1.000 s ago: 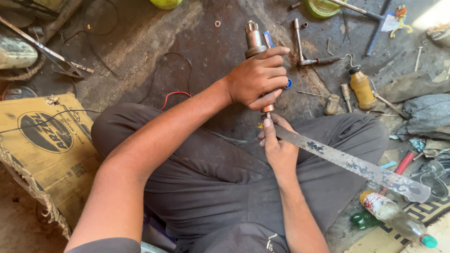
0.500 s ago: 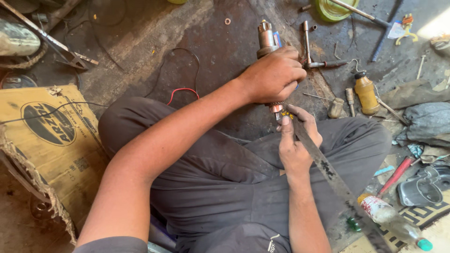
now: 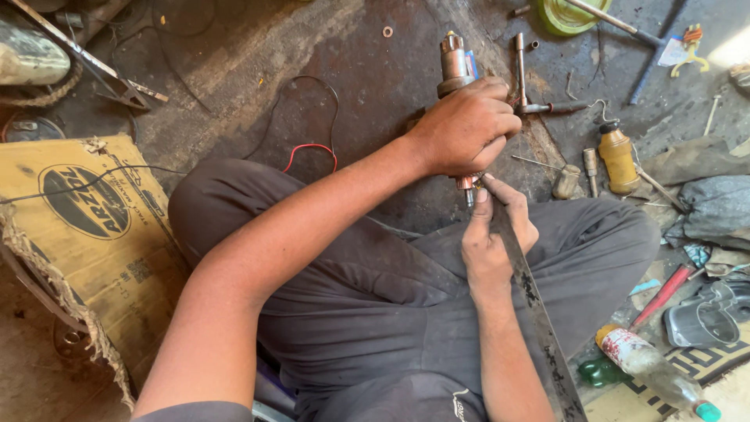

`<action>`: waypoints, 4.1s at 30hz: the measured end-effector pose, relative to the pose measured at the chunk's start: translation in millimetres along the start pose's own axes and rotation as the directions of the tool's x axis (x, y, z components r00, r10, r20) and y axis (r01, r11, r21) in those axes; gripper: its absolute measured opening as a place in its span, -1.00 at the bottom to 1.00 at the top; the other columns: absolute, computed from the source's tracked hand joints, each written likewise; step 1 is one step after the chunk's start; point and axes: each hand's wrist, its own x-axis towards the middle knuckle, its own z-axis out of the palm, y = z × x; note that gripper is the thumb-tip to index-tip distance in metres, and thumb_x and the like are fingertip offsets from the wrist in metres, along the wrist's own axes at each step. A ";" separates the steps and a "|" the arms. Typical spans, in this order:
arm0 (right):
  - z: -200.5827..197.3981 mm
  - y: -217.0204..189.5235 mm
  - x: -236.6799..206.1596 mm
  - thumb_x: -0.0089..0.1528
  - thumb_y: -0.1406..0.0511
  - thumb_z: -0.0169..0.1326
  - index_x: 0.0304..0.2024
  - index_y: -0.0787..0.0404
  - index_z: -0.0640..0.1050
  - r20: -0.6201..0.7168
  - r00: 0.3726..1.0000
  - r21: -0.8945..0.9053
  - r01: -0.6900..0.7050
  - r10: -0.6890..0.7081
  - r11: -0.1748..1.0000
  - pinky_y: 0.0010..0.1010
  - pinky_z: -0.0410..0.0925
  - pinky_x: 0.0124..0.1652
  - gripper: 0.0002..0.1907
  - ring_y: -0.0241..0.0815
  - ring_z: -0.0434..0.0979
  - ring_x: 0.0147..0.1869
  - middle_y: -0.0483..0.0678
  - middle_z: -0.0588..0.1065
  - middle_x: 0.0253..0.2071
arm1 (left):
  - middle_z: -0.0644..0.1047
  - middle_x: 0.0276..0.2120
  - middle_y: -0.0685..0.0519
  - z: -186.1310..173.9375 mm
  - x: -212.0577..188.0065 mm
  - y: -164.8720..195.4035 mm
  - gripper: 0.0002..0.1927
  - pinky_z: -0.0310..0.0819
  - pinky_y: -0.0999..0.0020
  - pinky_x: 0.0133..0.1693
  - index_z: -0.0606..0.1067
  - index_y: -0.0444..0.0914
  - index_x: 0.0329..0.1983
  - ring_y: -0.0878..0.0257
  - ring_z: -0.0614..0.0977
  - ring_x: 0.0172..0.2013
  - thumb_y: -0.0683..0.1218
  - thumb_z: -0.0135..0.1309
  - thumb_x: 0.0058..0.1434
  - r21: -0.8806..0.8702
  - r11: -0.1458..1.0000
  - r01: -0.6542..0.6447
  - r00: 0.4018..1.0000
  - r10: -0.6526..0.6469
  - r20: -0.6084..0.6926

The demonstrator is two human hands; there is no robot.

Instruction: The person sits on the floor of a repair workshop and files a small cylindrical metal component held upright in a fixture, repeatedly drawing a flat file across its surface with one hand while steadying the fixture with the other. The filing continues throughout the clip.

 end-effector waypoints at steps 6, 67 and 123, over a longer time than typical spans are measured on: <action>10.5 10.3 -2.0 0.45 0.42 0.10 0.04 0.39 0.51 -0.045 0.998 0.038 0.046 -0.044 0.998 -0.43 0.49 -0.03 -0.85 -0.19 0.66 -0.07 0.11 0.62 -0.08 | 0.48 -0.42 -0.03 -2.2 -2.1 1.0 -0.90 0.41 0.06 0.00 0.48 -0.27 -0.41 -0.01 0.49 -0.19 -0.13 0.11 0.08 -0.047 0.998 0.029 0.999 -0.028 0.018; -26.5 30.6 -6.2 0.45 0.38 0.01 0.13 0.42 0.45 0.036 0.957 0.428 -0.275 0.288 0.861 -0.43 0.48 -0.23 -0.76 -0.23 0.57 -0.31 0.04 0.53 -0.30 | 0.46 -0.37 -0.02 -20.5 -6.8 -11.5 -0.57 0.27 0.01 0.19 0.49 -0.25 -0.30 -0.03 0.45 -0.17 0.16 0.02 -0.07 0.053 0.960 -0.273 0.953 0.263 0.148; -5.4 17.4 0.4 0.45 0.40 0.09 0.03 0.40 0.55 -0.028 0.995 0.063 0.101 -0.099 0.993 -0.42 0.48 -0.11 -0.84 -0.18 0.67 -0.17 0.09 0.61 -0.18 | 0.48 -0.25 0.00 -15.0 -20.2 -10.9 -0.54 0.19 0.03 0.25 0.48 -0.21 -0.23 0.01 0.45 -0.04 0.24 -0.07 0.09 0.156 0.955 -0.253 0.967 0.245 0.072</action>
